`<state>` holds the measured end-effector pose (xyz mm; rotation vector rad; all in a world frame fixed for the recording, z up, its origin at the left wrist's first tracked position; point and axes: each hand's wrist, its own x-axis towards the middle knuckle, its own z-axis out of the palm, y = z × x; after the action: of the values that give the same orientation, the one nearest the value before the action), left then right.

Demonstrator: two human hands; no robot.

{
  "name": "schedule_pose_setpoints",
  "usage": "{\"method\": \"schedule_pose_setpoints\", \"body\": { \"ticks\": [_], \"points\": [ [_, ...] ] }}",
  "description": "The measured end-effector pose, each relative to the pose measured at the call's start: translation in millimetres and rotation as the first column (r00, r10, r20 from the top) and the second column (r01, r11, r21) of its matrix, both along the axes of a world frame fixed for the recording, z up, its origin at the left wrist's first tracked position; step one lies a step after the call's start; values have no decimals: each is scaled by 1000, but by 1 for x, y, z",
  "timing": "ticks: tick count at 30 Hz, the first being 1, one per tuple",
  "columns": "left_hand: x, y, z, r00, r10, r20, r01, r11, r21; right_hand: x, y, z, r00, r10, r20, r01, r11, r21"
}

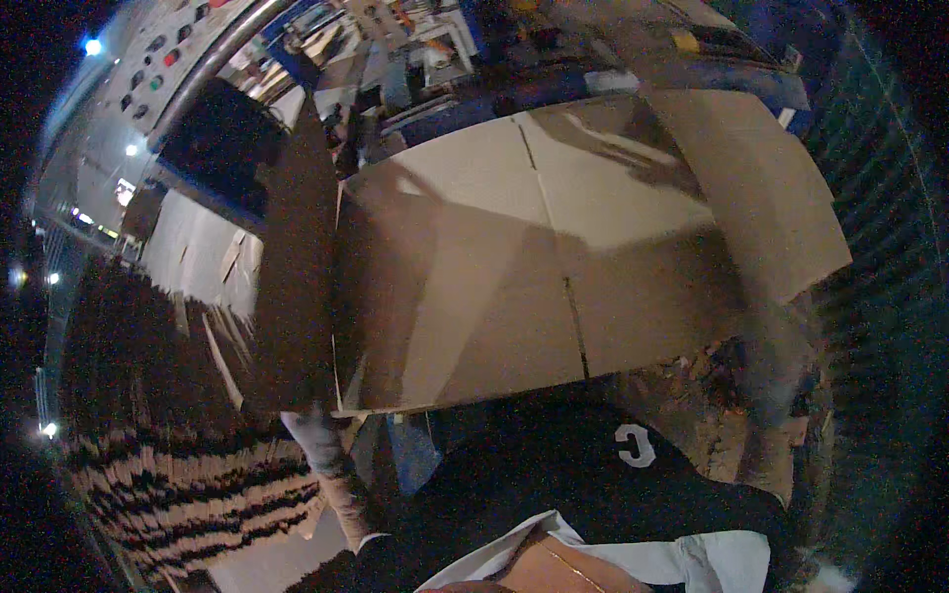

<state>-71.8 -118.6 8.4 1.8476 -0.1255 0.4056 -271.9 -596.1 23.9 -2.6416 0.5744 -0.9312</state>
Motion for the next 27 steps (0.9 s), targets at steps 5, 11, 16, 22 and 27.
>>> {"method": "schedule_pose_setpoints", "body": {
  "ticks": [5,11,16,22,27],
  "points": [
    [17,-34,-29,863,-483,148,225,630,743,56,49,-39,747,534,-395,-643,732,-225],
    [44,-52,-37,760,-649,-45,274,256,927,82,31,-52,672,517,-530,-689,699,-193],
    [75,-66,-45,788,-616,23,201,291,935,128,-9,-54,682,522,-512,-678,715,-174],
    [137,-109,-53,751,-636,174,118,389,914,196,-43,-33,726,509,-462,-619,776,-118],
    [223,-143,-63,715,-568,408,43,618,785,276,-64,-47,735,497,-461,-631,751,-194]
  ]
}}
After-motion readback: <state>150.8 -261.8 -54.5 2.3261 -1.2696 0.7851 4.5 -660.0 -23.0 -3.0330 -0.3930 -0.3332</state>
